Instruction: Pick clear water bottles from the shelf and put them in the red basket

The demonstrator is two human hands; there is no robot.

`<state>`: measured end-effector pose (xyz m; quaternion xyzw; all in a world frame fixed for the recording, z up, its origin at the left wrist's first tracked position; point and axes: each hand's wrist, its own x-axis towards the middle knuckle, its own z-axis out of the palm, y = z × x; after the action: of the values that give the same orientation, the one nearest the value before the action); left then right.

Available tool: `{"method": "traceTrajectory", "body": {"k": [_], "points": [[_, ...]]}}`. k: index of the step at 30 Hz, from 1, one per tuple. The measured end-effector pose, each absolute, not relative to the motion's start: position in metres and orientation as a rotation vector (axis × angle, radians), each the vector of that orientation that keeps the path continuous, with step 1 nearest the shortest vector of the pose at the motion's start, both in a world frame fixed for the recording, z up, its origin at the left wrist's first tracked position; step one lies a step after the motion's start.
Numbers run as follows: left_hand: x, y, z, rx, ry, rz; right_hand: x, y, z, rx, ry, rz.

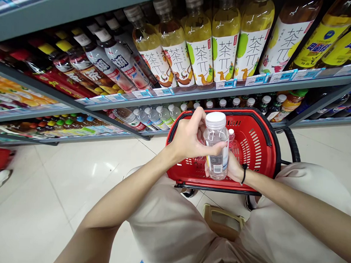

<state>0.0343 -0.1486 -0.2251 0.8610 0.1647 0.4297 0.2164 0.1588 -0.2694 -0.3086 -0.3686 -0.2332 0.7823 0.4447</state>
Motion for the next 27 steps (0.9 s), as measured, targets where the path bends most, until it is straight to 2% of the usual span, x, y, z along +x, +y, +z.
{"method": "traceTrajectory", "body": {"k": [27], "points": [[0.0342, -0.1485, -0.2288, 2.413, 0.544, 1.158, 0.1590, -0.2695, -0.3090, -0.921, -0.593, 1.932]]}}
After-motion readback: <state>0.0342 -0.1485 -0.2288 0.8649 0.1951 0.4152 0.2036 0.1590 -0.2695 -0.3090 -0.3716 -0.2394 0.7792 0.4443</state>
